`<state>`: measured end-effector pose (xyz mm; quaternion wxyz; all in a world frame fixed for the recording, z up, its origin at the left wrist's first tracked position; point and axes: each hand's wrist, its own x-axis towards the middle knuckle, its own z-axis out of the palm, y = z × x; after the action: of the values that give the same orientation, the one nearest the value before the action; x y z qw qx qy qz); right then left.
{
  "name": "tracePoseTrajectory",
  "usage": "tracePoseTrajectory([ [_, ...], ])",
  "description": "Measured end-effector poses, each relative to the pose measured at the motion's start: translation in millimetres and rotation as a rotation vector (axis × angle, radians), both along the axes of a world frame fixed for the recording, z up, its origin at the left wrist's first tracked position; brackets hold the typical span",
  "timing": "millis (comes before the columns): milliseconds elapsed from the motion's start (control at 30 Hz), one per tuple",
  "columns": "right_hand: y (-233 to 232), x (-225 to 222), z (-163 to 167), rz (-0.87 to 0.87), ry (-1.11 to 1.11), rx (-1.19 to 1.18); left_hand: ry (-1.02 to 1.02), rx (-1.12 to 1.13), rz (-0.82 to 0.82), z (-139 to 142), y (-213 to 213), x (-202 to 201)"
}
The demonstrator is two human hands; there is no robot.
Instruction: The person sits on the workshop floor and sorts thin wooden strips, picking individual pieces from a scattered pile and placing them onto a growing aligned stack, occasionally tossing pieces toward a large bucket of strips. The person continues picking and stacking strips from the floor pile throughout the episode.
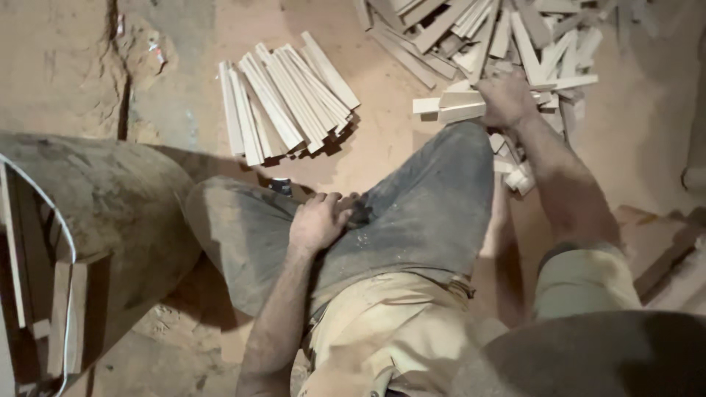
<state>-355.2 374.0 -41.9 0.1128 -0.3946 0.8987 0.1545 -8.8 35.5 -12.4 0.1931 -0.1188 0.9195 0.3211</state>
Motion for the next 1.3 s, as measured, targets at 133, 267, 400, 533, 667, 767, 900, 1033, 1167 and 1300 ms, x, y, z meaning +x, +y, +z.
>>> tracePoseTrajectory([
  [133,39,-1,20,-0.099,-0.064,0.029,0.029,-0.017,-0.021,-2,-3,-2],
  [267,80,9,32,-0.108,-0.035,0.115,-0.005,-0.040,-0.026,-5,-4,-3],
  [400,128,32,27,0.062,-0.052,0.244,0.003,-0.077,-0.036,-5,-6,1],
  [533,169,74,-16,0.417,0.255,0.087,-0.037,-0.081,-0.032,-5,-7,-1],
  [667,199,111,-52,-0.393,0.302,-0.377,0.043,-0.086,-0.049,-2,-9,5],
  [767,215,159,-67,-0.784,0.355,-0.750,0.026,-0.098,-0.064,-1,-10,7],
  [900,181,214,-96,-0.841,0.190,-0.746,-0.020,-0.118,-0.058,-1,-11,5],
  [1033,146,226,-113,-1.030,0.109,-0.802,-0.065,-0.114,-0.062,0,-11,-2],
  [1167,143,223,-98,-1.189,0.061,-0.862,-0.074,-0.120,-0.087,-1,-13,-3],
  [1300,123,225,-84,-0.971,0.271,-0.911,-0.108,-0.110,-0.031,-5,-14,1],
])
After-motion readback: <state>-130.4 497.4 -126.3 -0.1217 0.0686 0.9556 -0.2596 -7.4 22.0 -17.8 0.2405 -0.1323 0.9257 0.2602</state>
